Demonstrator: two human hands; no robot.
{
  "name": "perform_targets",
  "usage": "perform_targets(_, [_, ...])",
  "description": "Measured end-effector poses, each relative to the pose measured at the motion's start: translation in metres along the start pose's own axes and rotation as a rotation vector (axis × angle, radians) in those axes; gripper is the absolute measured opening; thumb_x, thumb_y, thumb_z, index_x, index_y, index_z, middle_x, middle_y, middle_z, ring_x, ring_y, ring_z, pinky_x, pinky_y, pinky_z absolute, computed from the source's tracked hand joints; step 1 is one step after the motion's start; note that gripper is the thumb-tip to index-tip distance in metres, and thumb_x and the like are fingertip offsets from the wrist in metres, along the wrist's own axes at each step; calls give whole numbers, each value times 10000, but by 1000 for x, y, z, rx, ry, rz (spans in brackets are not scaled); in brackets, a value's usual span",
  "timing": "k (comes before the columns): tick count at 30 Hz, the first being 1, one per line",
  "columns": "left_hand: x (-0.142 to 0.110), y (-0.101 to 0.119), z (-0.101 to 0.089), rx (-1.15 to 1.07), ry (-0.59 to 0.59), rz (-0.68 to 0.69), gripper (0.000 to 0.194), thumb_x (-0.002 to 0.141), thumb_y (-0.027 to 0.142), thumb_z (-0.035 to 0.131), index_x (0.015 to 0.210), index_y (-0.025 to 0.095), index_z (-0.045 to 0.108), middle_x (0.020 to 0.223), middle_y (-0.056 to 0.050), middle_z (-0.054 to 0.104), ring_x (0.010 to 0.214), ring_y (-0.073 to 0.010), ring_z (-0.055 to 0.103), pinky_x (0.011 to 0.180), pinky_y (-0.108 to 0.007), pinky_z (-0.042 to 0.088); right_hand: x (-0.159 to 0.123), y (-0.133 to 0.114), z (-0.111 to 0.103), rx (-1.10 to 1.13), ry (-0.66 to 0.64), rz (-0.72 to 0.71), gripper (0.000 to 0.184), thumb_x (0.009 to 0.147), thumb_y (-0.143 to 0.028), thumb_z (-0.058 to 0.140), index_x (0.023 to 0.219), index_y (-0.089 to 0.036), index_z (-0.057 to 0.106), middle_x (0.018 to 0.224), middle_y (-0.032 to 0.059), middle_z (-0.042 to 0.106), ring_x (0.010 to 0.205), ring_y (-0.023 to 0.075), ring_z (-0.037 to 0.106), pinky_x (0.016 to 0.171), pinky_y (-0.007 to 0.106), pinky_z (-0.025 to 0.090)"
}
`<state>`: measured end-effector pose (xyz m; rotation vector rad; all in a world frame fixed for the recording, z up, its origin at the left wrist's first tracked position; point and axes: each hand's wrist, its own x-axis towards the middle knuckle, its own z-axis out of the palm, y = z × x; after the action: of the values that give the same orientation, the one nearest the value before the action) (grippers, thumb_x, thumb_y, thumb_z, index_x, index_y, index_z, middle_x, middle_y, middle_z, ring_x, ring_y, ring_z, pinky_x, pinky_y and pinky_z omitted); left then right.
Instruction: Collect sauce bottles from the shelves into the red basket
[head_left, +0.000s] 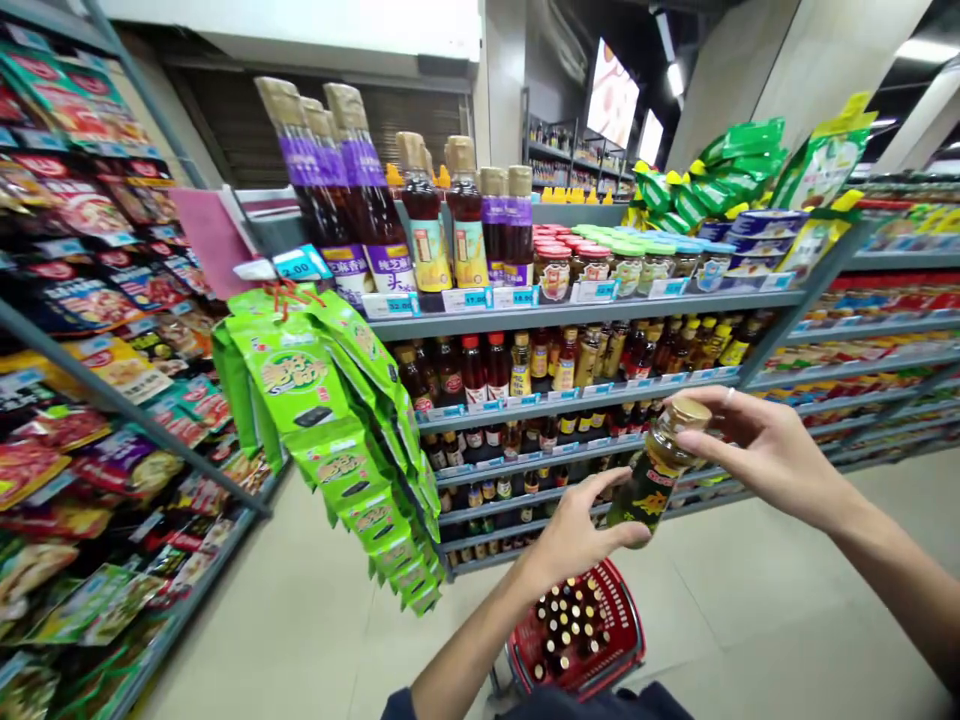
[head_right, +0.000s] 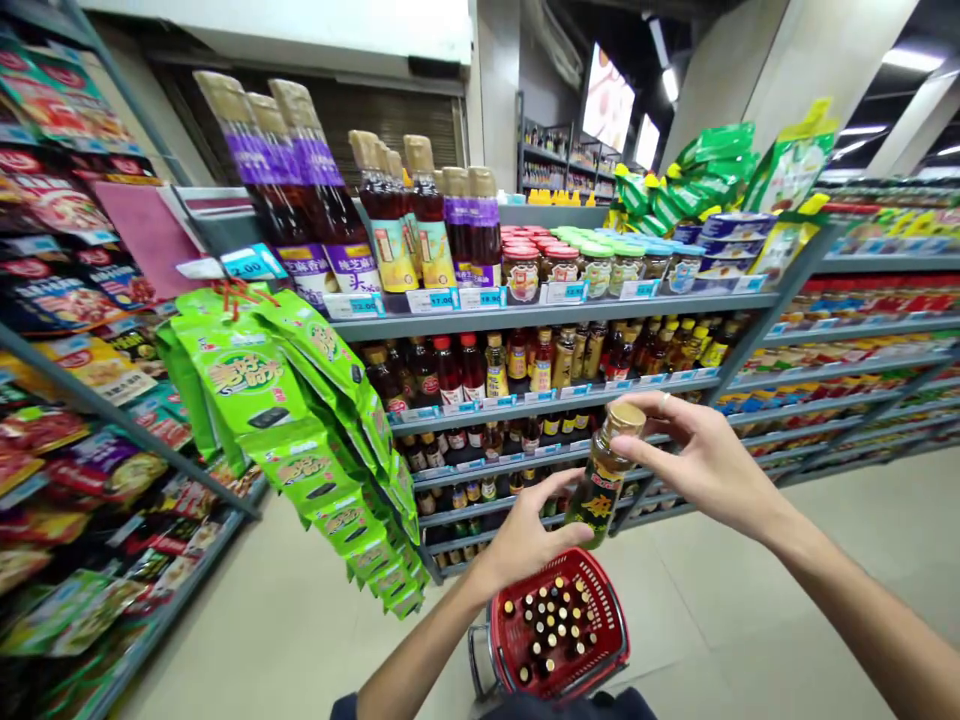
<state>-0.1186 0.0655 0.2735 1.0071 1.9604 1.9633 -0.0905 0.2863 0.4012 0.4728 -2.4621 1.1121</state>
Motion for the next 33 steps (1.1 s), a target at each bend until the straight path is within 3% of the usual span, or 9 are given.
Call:
perform_targets(4, [-9, -10, -7, -2, 45, 7, 654, 786, 374, 814, 1390, 252, 595, 1376, -52, 653, 1239, -256, 616, 1123, -395, 451, -12, -6, 16, -127, -28, 106, 427, 861, -487, 737, 1209, -250, 666, 1094, 59, 745, 925, 252, 734, 765, 342, 640])
perform_targets(8, [-17, -26, -1, -8, 72, -30, 565, 791, 303, 801, 1331, 257, 640, 1317, -35, 691, 1198, -239, 643, 1098, -380, 473, -23, 0, 29, -138, -72, 200, 443, 869, -504, 720, 1221, -243, 656, 1148, 52, 735, 966, 251, 728, 815, 328, 633])
perform_targets(13, [-14, -34, 13, 28, 102, -63, 539, 785, 281, 790, 1306, 239, 658, 1290, -44, 706, 1156, -246, 663, 1059, -383, 502, -24, 28, 33, -137, -135, 140, 457, 870, -515, 715, 1226, -236, 655, 1133, 58, 734, 943, 247, 722, 819, 347, 617])
perform_targets(17, [-5, -34, 31, 98, 146, -75, 531, 799, 269, 765, 1314, 232, 641, 1257, -43, 715, 1121, -232, 666, 1041, -372, 507, -23, 54, 22, -80, -132, 71, 437, 888, -492, 703, 1234, -230, 649, 1136, 59, 733, 969, 240, 712, 841, 341, 597])
perform_targets(20, [6, -43, 60, 194, 220, -144, 546, 805, 285, 763, 1329, 229, 621, 1316, -62, 682, 1175, -248, 636, 1083, -404, 473, -30, 79, 5, 18, -133, -10, 379, 901, -444, 703, 1203, -222, 651, 1136, 59, 729, 997, 226, 698, 880, 328, 574])
perform_targets(23, [22, -59, 100, 271, 251, -215, 548, 824, 307, 750, 1347, 235, 601, 1371, -69, 646, 1236, -262, 603, 1113, -422, 442, -41, 114, -13, 131, -167, -63, 313, 908, -381, 704, 1174, -226, 648, 1090, 40, 724, 971, 197, 683, 886, 307, 551])
perform_targets(28, [54, -79, 168, 327, 206, -286, 477, 870, 323, 701, 1328, 226, 608, 1335, -68, 670, 1200, -259, 628, 1087, -410, 459, -60, 170, -46, 208, -185, -72, 269, 891, -285, 725, 1148, -230, 664, 1088, 25, 709, 973, 175, 660, 893, 286, 513])
perform_targets(33, [79, -87, 213, 342, 150, -345, 455, 875, 327, 687, 1315, 234, 617, 1365, -67, 653, 1258, -268, 598, 1126, -420, 420, -89, 209, -84, 250, -170, 5, 299, 886, -296, 733, 1168, -225, 660, 1101, 35, 705, 991, 182, 656, 904, 295, 512])
